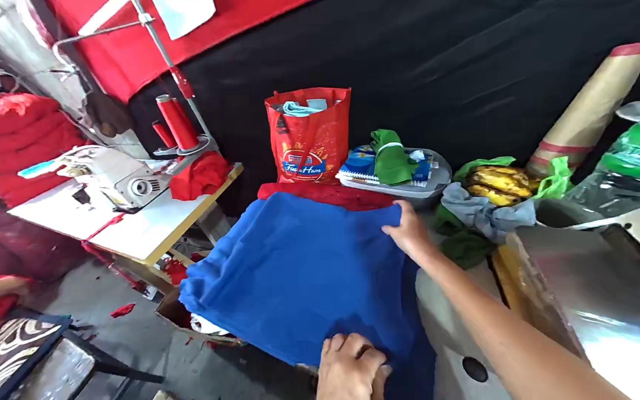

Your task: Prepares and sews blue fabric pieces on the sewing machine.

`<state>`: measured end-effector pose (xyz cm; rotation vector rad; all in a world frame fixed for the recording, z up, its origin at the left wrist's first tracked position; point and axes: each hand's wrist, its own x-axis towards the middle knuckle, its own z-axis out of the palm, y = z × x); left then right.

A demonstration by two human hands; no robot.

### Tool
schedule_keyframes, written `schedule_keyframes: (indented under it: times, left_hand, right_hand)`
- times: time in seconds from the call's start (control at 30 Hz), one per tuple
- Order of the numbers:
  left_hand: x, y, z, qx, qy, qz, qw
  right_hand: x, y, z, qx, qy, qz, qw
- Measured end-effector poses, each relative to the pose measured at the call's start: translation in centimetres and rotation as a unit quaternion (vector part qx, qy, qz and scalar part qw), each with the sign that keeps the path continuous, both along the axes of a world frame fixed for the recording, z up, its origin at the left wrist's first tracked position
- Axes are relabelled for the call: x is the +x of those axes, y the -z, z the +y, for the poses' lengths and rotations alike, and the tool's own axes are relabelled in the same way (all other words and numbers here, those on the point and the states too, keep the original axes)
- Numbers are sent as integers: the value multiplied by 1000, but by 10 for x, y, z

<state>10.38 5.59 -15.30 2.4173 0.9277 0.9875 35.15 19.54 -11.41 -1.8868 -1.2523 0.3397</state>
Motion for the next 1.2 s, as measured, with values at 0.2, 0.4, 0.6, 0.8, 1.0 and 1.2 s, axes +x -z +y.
schedule_keyframes:
  times: [0.2,0.4,0.6,0.8,1.0,1.2]
  left_hand:
    - [-4,-5,12,-117,-24,-146,982]
    - [-6,-4,37,0,-22,-217,976]
    - [-83,-13,103,244,-177,77,950]
    - [-217,-40,186,109,-125,277,947]
    - [-209,-113,184,-33,-229,114,966]
    - [-197,-52,178,-121,-169,61,976]
  right_hand:
    - [-63,-13,-95,135,-282,46,949]
    - [-66,19,-126,167,-331,-101,923]
    - [-49,15,-114,221,-223,162,936]
    - [-44,36,-129,157,-249,250,922]
    - [-53,47,-137,147,-282,194,928]
    - [-54,47,-147,146,-299,153,931]
